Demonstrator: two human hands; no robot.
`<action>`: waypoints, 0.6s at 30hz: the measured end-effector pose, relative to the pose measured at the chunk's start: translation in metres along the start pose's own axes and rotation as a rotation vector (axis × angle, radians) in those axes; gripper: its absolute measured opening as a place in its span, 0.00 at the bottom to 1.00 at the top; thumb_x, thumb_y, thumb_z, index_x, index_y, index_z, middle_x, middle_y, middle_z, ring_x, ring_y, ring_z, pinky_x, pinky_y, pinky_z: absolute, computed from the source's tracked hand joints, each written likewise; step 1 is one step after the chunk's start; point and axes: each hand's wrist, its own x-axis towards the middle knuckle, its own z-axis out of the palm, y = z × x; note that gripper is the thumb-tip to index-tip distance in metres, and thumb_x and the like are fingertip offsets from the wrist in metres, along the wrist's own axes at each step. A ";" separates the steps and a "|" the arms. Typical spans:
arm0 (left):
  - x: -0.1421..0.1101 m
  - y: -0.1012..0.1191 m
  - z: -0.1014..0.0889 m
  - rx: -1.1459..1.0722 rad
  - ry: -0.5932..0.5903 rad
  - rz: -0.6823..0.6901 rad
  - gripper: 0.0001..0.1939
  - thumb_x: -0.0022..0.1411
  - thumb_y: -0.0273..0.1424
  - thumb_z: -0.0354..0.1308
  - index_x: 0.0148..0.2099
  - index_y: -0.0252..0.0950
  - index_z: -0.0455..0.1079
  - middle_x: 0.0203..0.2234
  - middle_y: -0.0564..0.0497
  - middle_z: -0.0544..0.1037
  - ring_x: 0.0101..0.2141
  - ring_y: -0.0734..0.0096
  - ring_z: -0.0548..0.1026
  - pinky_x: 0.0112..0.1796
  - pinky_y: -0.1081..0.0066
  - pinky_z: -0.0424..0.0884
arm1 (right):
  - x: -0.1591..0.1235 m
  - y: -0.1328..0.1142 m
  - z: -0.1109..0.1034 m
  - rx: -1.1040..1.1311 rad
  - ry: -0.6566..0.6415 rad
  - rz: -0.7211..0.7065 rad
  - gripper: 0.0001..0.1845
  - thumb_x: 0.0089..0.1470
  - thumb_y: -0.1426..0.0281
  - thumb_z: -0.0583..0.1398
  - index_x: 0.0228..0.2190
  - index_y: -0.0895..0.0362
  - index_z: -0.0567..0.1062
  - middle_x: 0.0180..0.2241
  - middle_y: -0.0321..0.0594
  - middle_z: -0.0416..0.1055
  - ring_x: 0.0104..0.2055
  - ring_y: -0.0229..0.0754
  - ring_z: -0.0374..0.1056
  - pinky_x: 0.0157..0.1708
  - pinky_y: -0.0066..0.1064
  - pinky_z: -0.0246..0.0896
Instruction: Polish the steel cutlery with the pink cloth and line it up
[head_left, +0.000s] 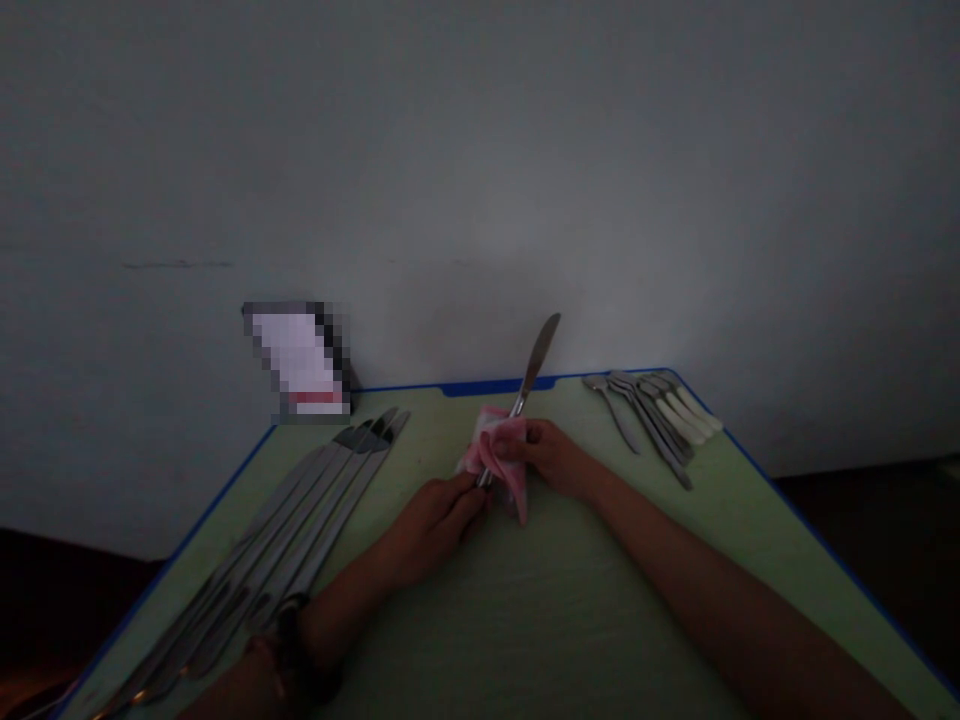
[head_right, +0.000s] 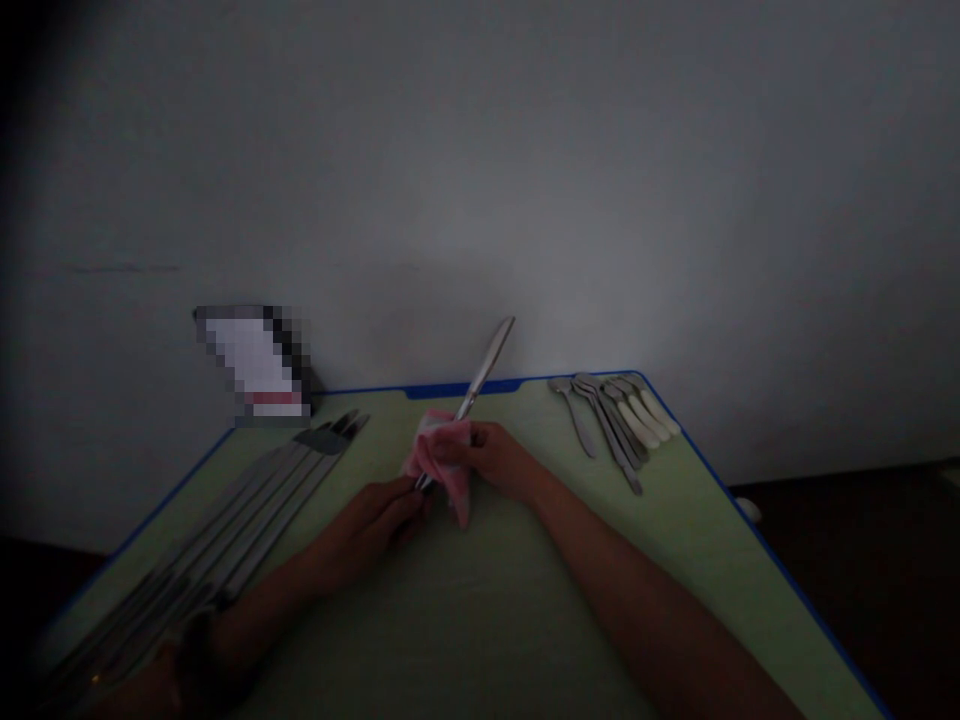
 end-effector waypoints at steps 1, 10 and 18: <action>0.000 0.000 0.000 0.009 0.005 0.001 0.17 0.66 0.36 0.41 0.27 0.36 0.60 0.20 0.56 0.67 0.22 0.75 0.65 0.27 0.74 0.62 | 0.000 0.001 -0.001 0.000 -0.007 -0.005 0.15 0.42 0.62 0.68 0.31 0.59 0.78 0.29 0.38 0.74 0.28 0.36 0.65 0.33 0.30 0.61; 0.000 0.000 0.001 0.034 0.001 -0.005 0.17 0.66 0.37 0.41 0.28 0.36 0.61 0.20 0.56 0.67 0.22 0.75 0.65 0.27 0.74 0.61 | 0.001 0.003 -0.003 0.004 -0.034 -0.026 0.16 0.41 0.60 0.68 0.30 0.59 0.78 0.28 0.35 0.73 0.28 0.35 0.66 0.33 0.28 0.60; 0.000 0.000 0.000 0.080 0.006 -0.006 0.16 0.66 0.37 0.42 0.29 0.36 0.62 0.20 0.56 0.68 0.23 0.75 0.65 0.27 0.75 0.61 | -0.001 -0.001 0.001 0.023 -0.019 -0.034 0.17 0.41 0.62 0.68 0.32 0.60 0.78 0.28 0.37 0.74 0.29 0.36 0.66 0.35 0.29 0.61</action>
